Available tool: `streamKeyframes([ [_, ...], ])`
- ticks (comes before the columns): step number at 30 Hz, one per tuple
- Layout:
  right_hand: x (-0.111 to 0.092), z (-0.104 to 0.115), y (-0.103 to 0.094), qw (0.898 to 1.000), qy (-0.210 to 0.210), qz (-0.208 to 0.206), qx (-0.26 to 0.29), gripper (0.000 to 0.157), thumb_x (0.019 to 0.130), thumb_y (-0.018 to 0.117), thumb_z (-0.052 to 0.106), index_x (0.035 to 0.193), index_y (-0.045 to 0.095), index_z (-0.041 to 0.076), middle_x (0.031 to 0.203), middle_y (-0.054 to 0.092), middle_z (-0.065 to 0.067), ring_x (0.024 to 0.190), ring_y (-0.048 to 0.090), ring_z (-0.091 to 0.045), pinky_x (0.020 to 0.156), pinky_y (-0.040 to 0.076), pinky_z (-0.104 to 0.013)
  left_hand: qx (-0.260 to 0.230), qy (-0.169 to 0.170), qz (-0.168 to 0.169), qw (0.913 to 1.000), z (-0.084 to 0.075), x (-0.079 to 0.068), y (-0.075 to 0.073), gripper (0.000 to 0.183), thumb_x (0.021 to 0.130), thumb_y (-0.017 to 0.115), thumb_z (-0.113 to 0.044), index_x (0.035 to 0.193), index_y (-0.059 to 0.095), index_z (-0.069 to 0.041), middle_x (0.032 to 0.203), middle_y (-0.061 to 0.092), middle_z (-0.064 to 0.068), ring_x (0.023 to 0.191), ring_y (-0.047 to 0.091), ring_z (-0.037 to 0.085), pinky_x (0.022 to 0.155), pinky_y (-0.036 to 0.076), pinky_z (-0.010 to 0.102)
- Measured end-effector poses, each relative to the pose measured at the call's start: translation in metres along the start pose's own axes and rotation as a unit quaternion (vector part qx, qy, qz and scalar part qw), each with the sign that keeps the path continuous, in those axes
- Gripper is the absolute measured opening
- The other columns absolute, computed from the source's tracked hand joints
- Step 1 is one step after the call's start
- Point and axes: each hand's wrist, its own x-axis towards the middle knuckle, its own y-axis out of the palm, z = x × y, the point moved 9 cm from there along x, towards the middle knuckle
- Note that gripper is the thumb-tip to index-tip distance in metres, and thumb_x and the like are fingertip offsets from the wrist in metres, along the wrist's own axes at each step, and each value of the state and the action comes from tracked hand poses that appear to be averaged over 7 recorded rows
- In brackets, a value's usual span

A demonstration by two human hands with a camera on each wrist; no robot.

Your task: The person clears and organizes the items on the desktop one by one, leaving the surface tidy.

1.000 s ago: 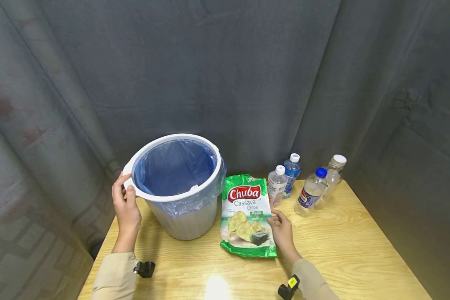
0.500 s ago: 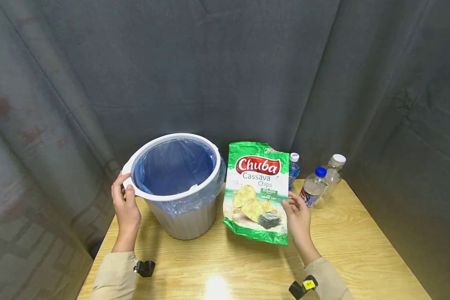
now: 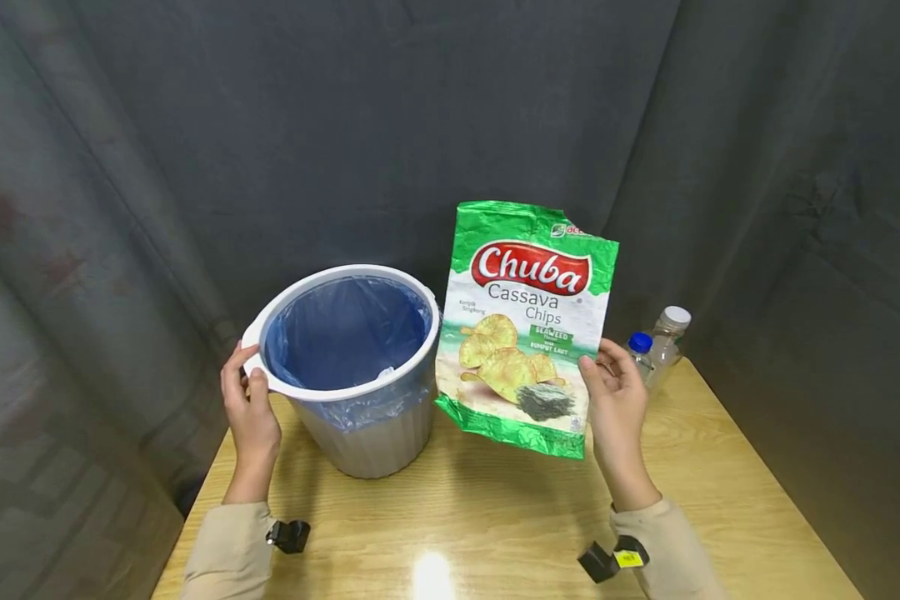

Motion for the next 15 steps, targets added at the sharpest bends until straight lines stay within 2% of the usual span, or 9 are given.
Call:
streamKeyframes([
  [2, 0.002, 0.004, -0.003, 1.000, 0.000, 0.004, 0.020, 0.025, 0.093, 0.062, -0.004, 0.117, 0.062, 0.003, 0.097, 0.057, -0.001, 0.087, 0.060, -0.010, 0.081, 0.048, -0.017, 0.001, -0.002, 0.001, 1.0000, 0.005, -0.009, 0.005, 0.040, 0.095, 0.038, -0.010, 0.128, 0.050, 0.009, 0.147, 0.039, 0.023, 0.125, 0.040, 0.015, 0.086, 0.028, 0.023],
  [9, 0.005, 0.004, -0.005, 0.997, -0.002, 0.015, 0.076, 0.023, 0.093, 0.062, -0.003, 0.114, 0.063, 0.006, 0.100, 0.054, -0.002, 0.089, 0.060, -0.011, 0.083, 0.047, -0.021, 0.016, -0.016, 0.008, 0.9997, 0.043, -0.037, 0.022, 0.040, 0.096, 0.040, -0.013, 0.130, 0.054, 0.001, 0.151, 0.040, 0.012, 0.125, 0.039, 0.013, 0.085, 0.029, 0.024],
  [13, 0.006, -0.001, 0.001, 0.996, -0.012, 0.025, 0.090, 0.023, 0.092, 0.062, -0.004, 0.114, 0.063, 0.003, 0.099, 0.056, -0.003, 0.090, 0.062, -0.012, 0.086, 0.048, -0.024, 0.018, -0.024, 0.005, 0.9995, 0.047, -0.059, 0.032, 0.039, 0.096, 0.041, -0.014, 0.130, 0.055, -0.001, 0.151, 0.040, 0.009, 0.116, 0.041, 0.007, 0.082, 0.032, 0.023],
  [15, 0.007, -0.005, 0.003, 0.996, -0.010, 0.029, 0.089, 0.023, 0.092, 0.062, -0.004, 0.115, 0.063, 0.001, 0.098, 0.057, -0.003, 0.089, 0.063, -0.011, 0.086, 0.048, -0.024, 0.017, -0.026, 0.003, 0.9995, 0.044, -0.071, 0.038, 0.039, 0.096, 0.040, -0.013, 0.130, 0.055, 0.001, 0.151, 0.040, 0.011, 0.113, 0.040, 0.005, 0.081, 0.032, 0.023],
])
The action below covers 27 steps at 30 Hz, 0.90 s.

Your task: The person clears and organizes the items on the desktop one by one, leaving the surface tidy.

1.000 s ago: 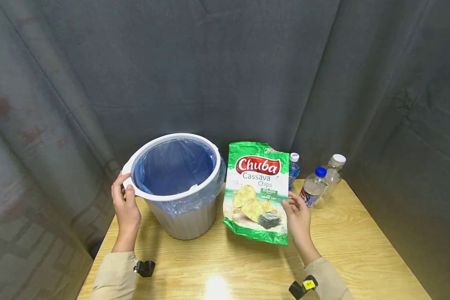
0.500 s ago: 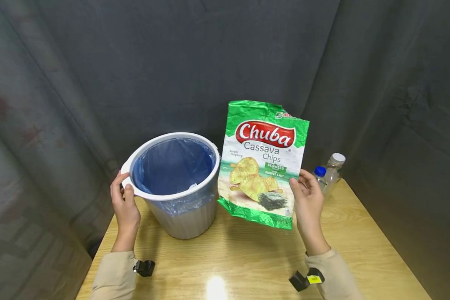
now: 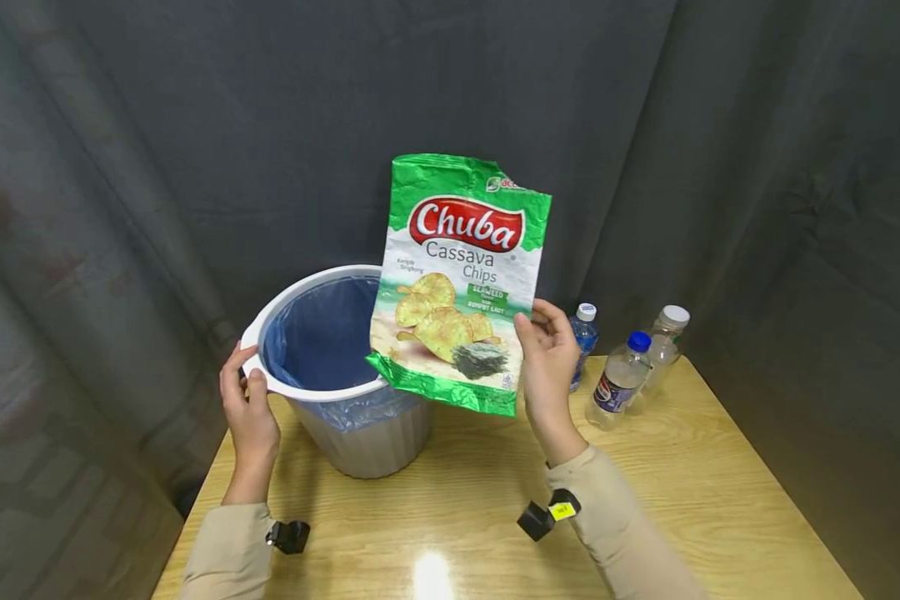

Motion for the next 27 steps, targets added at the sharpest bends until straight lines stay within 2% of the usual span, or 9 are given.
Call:
streamKeyframes([
  [6, 0.004, 0.001, 0.007, 1.000, -0.012, 0.009, 0.009, 0.022, 0.091, 0.063, -0.004, 0.114, 0.063, -0.005, 0.095, 0.058, -0.003, 0.084, 0.061, -0.011, 0.083, 0.049, -0.024, -0.011, 0.012, -0.006, 0.9998, -0.047, -0.038, 0.013, 0.039, 0.094, 0.039, -0.009, 0.127, 0.051, 0.010, 0.148, 0.039, 0.023, 0.113, 0.040, 0.004, 0.084, 0.029, 0.023],
  [8, 0.005, 0.001, 0.007, 1.000, -0.023, 0.011, 0.009, 0.022, 0.092, 0.063, -0.004, 0.113, 0.063, -0.005, 0.095, 0.059, -0.004, 0.083, 0.061, -0.010, 0.082, 0.049, -0.024, -0.010, 0.013, -0.010, 0.9998, -0.059, -0.049, 0.017, 0.040, 0.094, 0.038, -0.008, 0.127, 0.051, 0.010, 0.147, 0.040, 0.024, 0.111, 0.040, 0.003, 0.084, 0.029, 0.022],
  [13, 0.007, 0.002, 0.006, 0.999, -0.037, 0.019, 0.015, 0.022, 0.092, 0.064, -0.002, 0.114, 0.062, -0.006, 0.096, 0.060, -0.007, 0.080, 0.060, -0.010, 0.078, 0.048, -0.023, 0.000, 0.012, -0.018, 0.9998, -0.071, -0.074, 0.024, 0.040, 0.094, 0.036, -0.009, 0.128, 0.051, 0.008, 0.147, 0.040, 0.022, 0.105, 0.040, 0.002, 0.081, 0.030, 0.022],
  [18, 0.006, 0.006, 0.003, 0.998, -0.042, 0.033, 0.020, 0.022, 0.093, 0.063, -0.001, 0.114, 0.062, -0.006, 0.096, 0.060, -0.005, 0.079, 0.059, -0.009, 0.076, 0.047, -0.024, 0.000, 0.020, -0.026, 0.9995, -0.087, -0.100, 0.031, 0.039, 0.095, 0.037, -0.008, 0.127, 0.051, 0.009, 0.147, 0.040, 0.022, 0.109, 0.040, 0.002, 0.083, 0.029, 0.022],
  [21, 0.007, 0.004, 0.003, 0.999, -0.037, 0.030, 0.022, 0.021, 0.094, 0.063, 0.000, 0.114, 0.062, -0.005, 0.096, 0.060, -0.005, 0.078, 0.058, -0.009, 0.075, 0.047, -0.024, 0.005, 0.022, -0.030, 0.9993, -0.097, -0.107, 0.035, 0.039, 0.094, 0.038, -0.007, 0.125, 0.051, 0.012, 0.146, 0.040, 0.025, 0.111, 0.039, 0.002, 0.084, 0.028, 0.022],
  [27, 0.007, 0.006, 0.003, 0.999, -0.016, 0.036, 0.020, 0.020, 0.095, 0.062, 0.003, 0.114, 0.062, -0.004, 0.099, 0.061, -0.011, 0.079, 0.056, -0.011, 0.074, 0.045, -0.026, 0.025, 0.010, -0.039, 0.9989, -0.113, -0.123, 0.042, 0.040, 0.094, 0.038, -0.008, 0.125, 0.051, 0.012, 0.146, 0.040, 0.026, 0.104, 0.041, 0.002, 0.081, 0.031, 0.021],
])
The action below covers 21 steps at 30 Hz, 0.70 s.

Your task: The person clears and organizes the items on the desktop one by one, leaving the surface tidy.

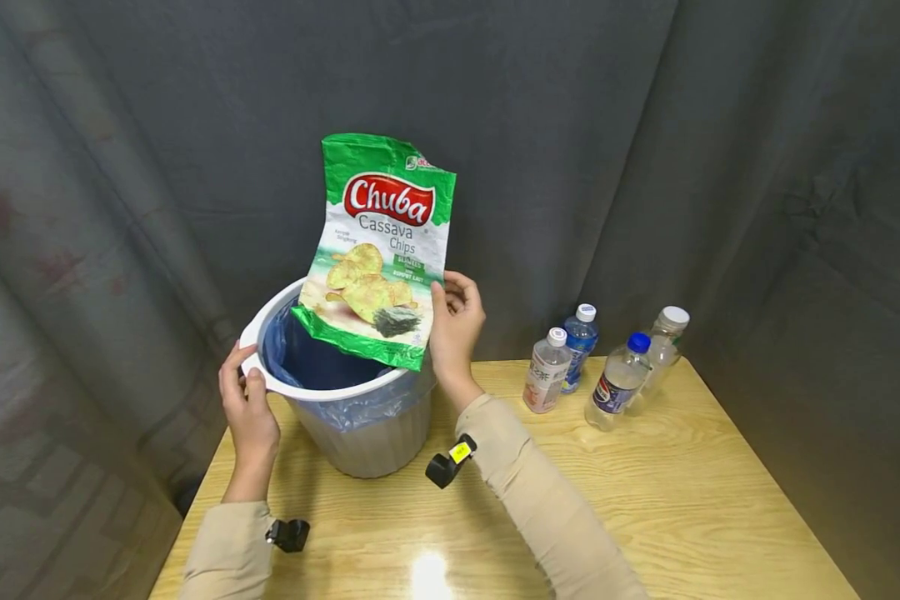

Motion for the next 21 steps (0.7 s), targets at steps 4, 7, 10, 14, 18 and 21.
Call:
streamKeyframes([
  [4, -0.002, -0.002, 0.001, 0.999, 0.031, -0.010, -0.006, 0.019, 0.096, 0.062, 0.004, 0.114, 0.062, -0.002, 0.100, 0.061, -0.011, 0.080, 0.058, -0.013, 0.075, 0.046, -0.028, 0.031, -0.013, 0.015, 0.9993, -0.009, -0.002, 0.001, 0.041, 0.093, 0.037, -0.009, 0.127, 0.050, 0.010, 0.145, 0.041, 0.024, 0.107, 0.041, 0.003, 0.081, 0.030, 0.021],
  [7, 0.000, 0.000, 0.004, 0.999, 0.044, -0.012, -0.014, 0.018, 0.096, 0.061, 0.004, 0.113, 0.062, -0.001, 0.099, 0.061, -0.010, 0.079, 0.058, -0.012, 0.075, 0.046, -0.028, 0.041, -0.018, 0.022, 0.9988, -0.014, -0.003, 0.002, 0.041, 0.093, 0.037, -0.008, 0.127, 0.050, 0.010, 0.145, 0.041, 0.025, 0.111, 0.041, 0.004, 0.083, 0.030, 0.022],
  [10, 0.002, 0.000, 0.008, 0.998, 0.050, -0.008, -0.024, 0.016, 0.096, 0.062, 0.004, 0.111, 0.063, 0.000, 0.100, 0.061, -0.011, 0.080, 0.059, -0.013, 0.074, 0.046, -0.027, 0.035, -0.014, 0.020, 0.9991, -0.015, -0.003, 0.003, 0.040, 0.093, 0.038, -0.008, 0.126, 0.050, 0.012, 0.145, 0.041, 0.025, 0.111, 0.041, 0.005, 0.082, 0.030, 0.021],
  [14, 0.005, -0.006, 0.011, 0.997, 0.073, -0.014, -0.036, 0.013, 0.095, 0.062, 0.003, 0.107, 0.064, 0.000, 0.102, 0.062, -0.013, 0.083, 0.063, -0.020, 0.072, 0.047, -0.028, 0.034, -0.011, 0.017, 0.9992, -0.011, -0.001, 0.003, 0.041, 0.093, 0.038, -0.008, 0.127, 0.050, 0.011, 0.144, 0.041, 0.026, 0.113, 0.041, 0.006, 0.084, 0.030, 0.021],
  [18, 0.009, -0.011, 0.015, 0.995, 0.093, -0.010, -0.047, 0.012, 0.094, 0.064, 0.003, 0.105, 0.064, 0.000, 0.103, 0.061, -0.011, 0.087, 0.066, -0.023, 0.073, 0.048, -0.028, 0.036, -0.015, 0.020, 0.9990, -0.008, -0.001, 0.004, 0.040, 0.093, 0.037, -0.007, 0.126, 0.050, 0.011, 0.145, 0.041, 0.025, 0.120, 0.041, 0.010, 0.087, 0.028, 0.022],
  [21, 0.008, -0.014, 0.019, 0.993, 0.105, 0.013, -0.054, 0.011, 0.093, 0.066, 0.004, 0.103, 0.064, 0.000, 0.100, 0.061, -0.009, 0.086, 0.066, -0.022, 0.072, 0.048, -0.027, 0.039, -0.019, 0.021, 0.9989, 0.006, 0.000, 0.001, 0.039, 0.093, 0.038, -0.007, 0.126, 0.052, 0.010, 0.147, 0.041, 0.023, 0.124, 0.040, 0.012, 0.089, 0.027, 0.023],
])
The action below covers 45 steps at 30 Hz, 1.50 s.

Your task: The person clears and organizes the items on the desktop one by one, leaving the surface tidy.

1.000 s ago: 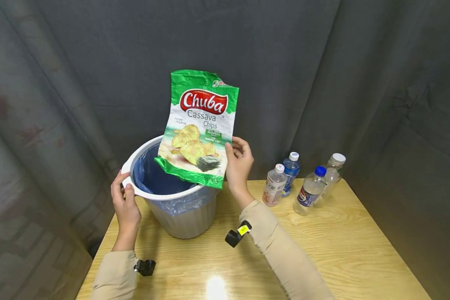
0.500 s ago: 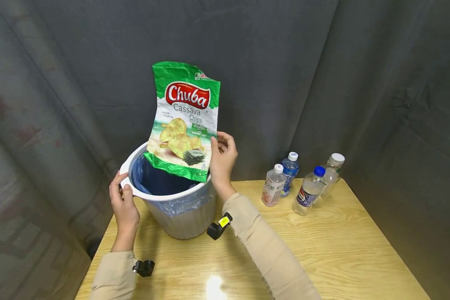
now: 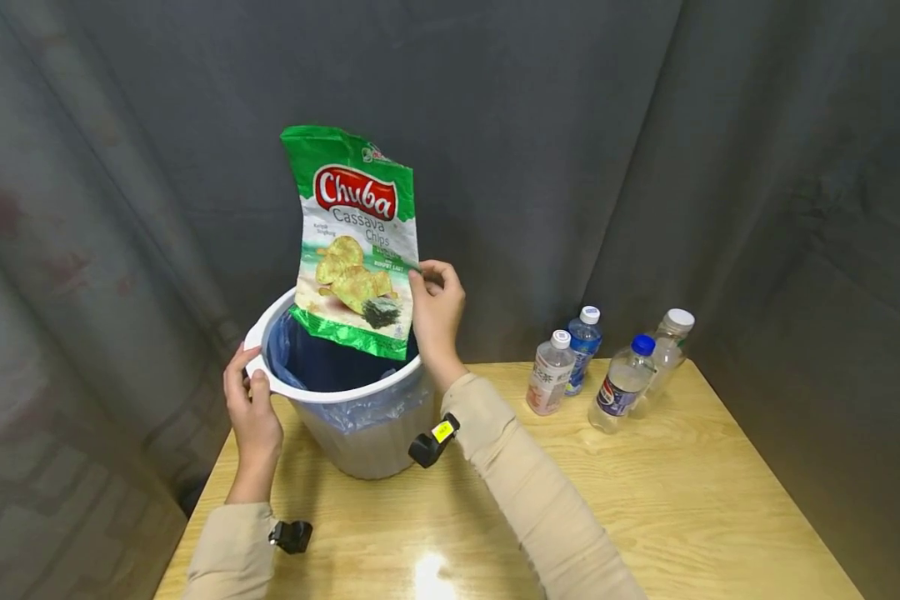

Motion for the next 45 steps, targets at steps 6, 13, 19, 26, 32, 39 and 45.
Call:
streamKeyframes([
  [6, -0.007, -0.007, -0.003, 0.998, -0.002, 0.066, -0.024, 0.012, 0.093, 0.066, 0.008, 0.102, 0.064, 0.000, 0.098, 0.062, -0.010, 0.083, 0.066, -0.020, 0.072, 0.048, -0.028, 0.017, -0.006, -0.003, 0.9998, 0.028, 0.004, -0.003, 0.040, 0.095, 0.038, -0.011, 0.129, 0.054, 0.003, 0.149, 0.042, 0.015, 0.122, 0.040, 0.009, 0.088, 0.027, 0.023],
  [13, -0.011, -0.012, -0.017, 0.991, -0.054, 0.095, -0.080, 0.014, 0.094, 0.067, 0.012, 0.103, 0.066, 0.002, 0.097, 0.066, -0.011, 0.088, 0.062, -0.021, 0.081, 0.049, -0.031, -0.007, 0.008, -0.006, 0.9999, -0.002, -0.004, -0.001, 0.040, 0.093, 0.039, -0.008, 0.126, 0.051, 0.010, 0.147, 0.040, 0.023, 0.109, 0.041, 0.003, 0.081, 0.030, 0.021],
  [19, -0.013, -0.010, -0.025, 0.989, -0.080, 0.099, -0.071, 0.021, 0.095, 0.065, 0.012, 0.112, 0.066, -0.001, 0.103, 0.067, -0.016, 0.095, 0.063, -0.028, 0.087, 0.049, -0.035, -0.004, -0.001, -0.006, 1.0000, -0.007, -0.005, -0.001, 0.041, 0.093, 0.038, -0.009, 0.127, 0.050, 0.009, 0.146, 0.041, 0.023, 0.113, 0.042, 0.006, 0.083, 0.030, 0.021],
  [26, -0.022, 0.015, -0.042, 0.993, -0.067, 0.090, -0.030, 0.022, 0.094, 0.063, 0.000, 0.112, 0.062, -0.012, 0.104, 0.064, -0.026, 0.097, 0.061, -0.034, 0.087, 0.049, -0.035, 0.002, -0.009, -0.004, 1.0000, 0.025, 0.001, -0.004, 0.041, 0.095, 0.038, -0.012, 0.130, 0.053, 0.003, 0.148, 0.041, 0.014, 0.103, 0.043, 0.007, 0.077, 0.034, 0.020],
  [32, -0.032, 0.035, -0.059, 0.993, -0.070, 0.091, -0.023, 0.021, 0.093, 0.062, -0.002, 0.111, 0.061, -0.014, 0.104, 0.063, -0.027, 0.096, 0.061, -0.027, 0.087, 0.049, -0.032, -0.002, -0.002, 0.000, 1.0000, 0.026, 0.001, -0.006, 0.042, 0.096, 0.039, -0.016, 0.131, 0.054, 0.000, 0.149, 0.041, 0.011, 0.094, 0.044, 0.008, 0.073, 0.038, 0.021],
  [39, -0.032, 0.032, -0.081, 0.993, -0.076, 0.084, -0.027, 0.022, 0.092, 0.063, -0.003, 0.111, 0.061, -0.014, 0.104, 0.063, -0.027, 0.094, 0.059, -0.015, 0.085, 0.048, -0.028, -0.001, 0.004, -0.006, 1.0000, 0.025, 0.001, -0.007, 0.041, 0.095, 0.039, -0.014, 0.129, 0.055, 0.001, 0.148, 0.042, 0.012, 0.105, 0.044, 0.006, 0.078, 0.034, 0.021],
  [45, -0.027, 0.025, -0.107, 0.993, -0.075, 0.075, -0.047, 0.025, 0.093, 0.063, -0.002, 0.114, 0.059, -0.015, 0.105, 0.062, -0.030, 0.092, 0.058, -0.012, 0.085, 0.047, -0.026, -0.002, 0.001, -0.005, 1.0000, 0.028, 0.003, -0.005, 0.041, 0.095, 0.040, -0.013, 0.129, 0.055, 0.002, 0.148, 0.042, 0.013, 0.114, 0.041, 0.008, 0.082, 0.031, 0.022],
])
